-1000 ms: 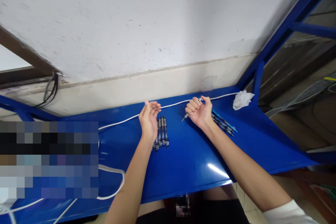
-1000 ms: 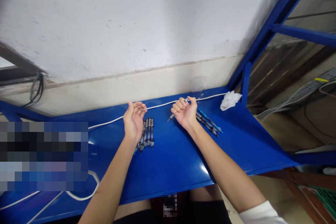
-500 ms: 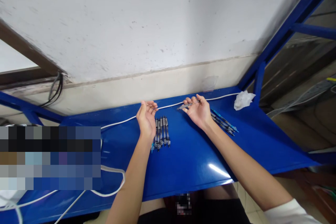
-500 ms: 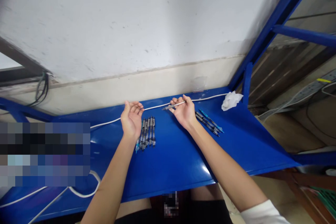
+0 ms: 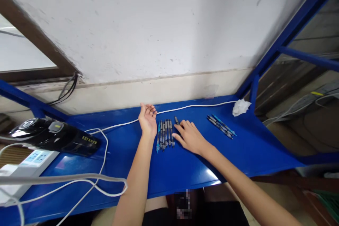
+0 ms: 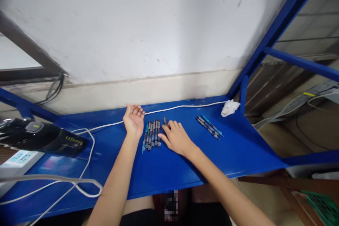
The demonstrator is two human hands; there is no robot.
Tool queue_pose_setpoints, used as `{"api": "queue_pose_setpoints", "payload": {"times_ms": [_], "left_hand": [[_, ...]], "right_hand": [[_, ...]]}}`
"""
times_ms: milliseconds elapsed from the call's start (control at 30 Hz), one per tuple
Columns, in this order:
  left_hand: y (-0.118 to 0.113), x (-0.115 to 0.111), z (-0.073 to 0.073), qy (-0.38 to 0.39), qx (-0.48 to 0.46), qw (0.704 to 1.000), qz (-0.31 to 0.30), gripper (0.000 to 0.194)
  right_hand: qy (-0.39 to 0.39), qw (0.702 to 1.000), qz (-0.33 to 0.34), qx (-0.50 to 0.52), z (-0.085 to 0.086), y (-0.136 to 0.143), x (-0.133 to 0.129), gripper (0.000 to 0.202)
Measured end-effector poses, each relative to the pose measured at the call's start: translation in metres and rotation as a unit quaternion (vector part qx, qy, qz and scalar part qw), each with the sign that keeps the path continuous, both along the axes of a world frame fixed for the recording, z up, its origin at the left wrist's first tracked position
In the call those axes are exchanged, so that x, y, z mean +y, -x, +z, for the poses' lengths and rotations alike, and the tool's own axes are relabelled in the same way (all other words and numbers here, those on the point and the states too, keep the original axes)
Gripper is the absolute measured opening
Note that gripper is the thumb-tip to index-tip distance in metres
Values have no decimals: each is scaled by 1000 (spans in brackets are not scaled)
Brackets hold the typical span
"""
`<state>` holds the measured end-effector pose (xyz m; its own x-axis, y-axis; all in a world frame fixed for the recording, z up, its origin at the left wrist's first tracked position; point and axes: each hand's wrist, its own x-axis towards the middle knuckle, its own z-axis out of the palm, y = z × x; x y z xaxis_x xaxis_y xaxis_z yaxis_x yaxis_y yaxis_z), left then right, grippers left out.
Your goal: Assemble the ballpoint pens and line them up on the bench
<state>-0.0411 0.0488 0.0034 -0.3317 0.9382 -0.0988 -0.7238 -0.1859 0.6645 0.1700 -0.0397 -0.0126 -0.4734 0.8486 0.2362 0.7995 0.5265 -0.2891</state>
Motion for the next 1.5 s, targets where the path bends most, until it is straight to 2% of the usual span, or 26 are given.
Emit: {"api": "queue_pose_setpoints", "payload": {"times_ms": [67, 200, 500, 600, 700, 833, 933, 1067, 1167, 1367, 1500], "left_hand": [[-2, 0, 1, -3, -8, 1000, -9, 47], [-6, -2, 1, -12, -3, 1000, -21, 46], [-12, -3, -3, -22, 10, 998, -50, 48], [-12, -3, -3, -21, 12, 999, -48, 47], [-12, -3, -2, -19, 9, 999, -49, 47], [-14, -5, -1, -20, 13, 998, -56, 46], [-16, -5, 0, -27, 21, 998, -59, 44], [-17, -6, -1, -28, 35, 997, -58, 42], [-18, -6, -1, -26, 45, 997, -61, 42], [-20, -8, -2, -29, 55, 996, -65, 41], [-22, -9, -1, -37, 65, 995, -68, 39]], "right_hand": [[-14, 999, 5, -42, 1, 6, -16, 64], [-21, 999, 7, -33, 5, 11, -30, 68], [-12, 999, 39, 14, 9, 6, -43, 52], [-18, 999, 11, 46, 7, -21, -37, 41], [-67, 994, -65, 47, 2, -69, -26, 30], [-120, 974, -189, -38, -9, -133, -20, 26], [-124, 969, -202, -74, -17, -153, -25, 25], [-131, 970, -194, -70, -23, -148, -30, 21], [-165, 970, -174, -34, -18, -134, -26, 21], [-270, 953, -113, 82, 19, -100, -5, 18], [-239, 958, -87, 133, 38, -74, 17, 22]]}}
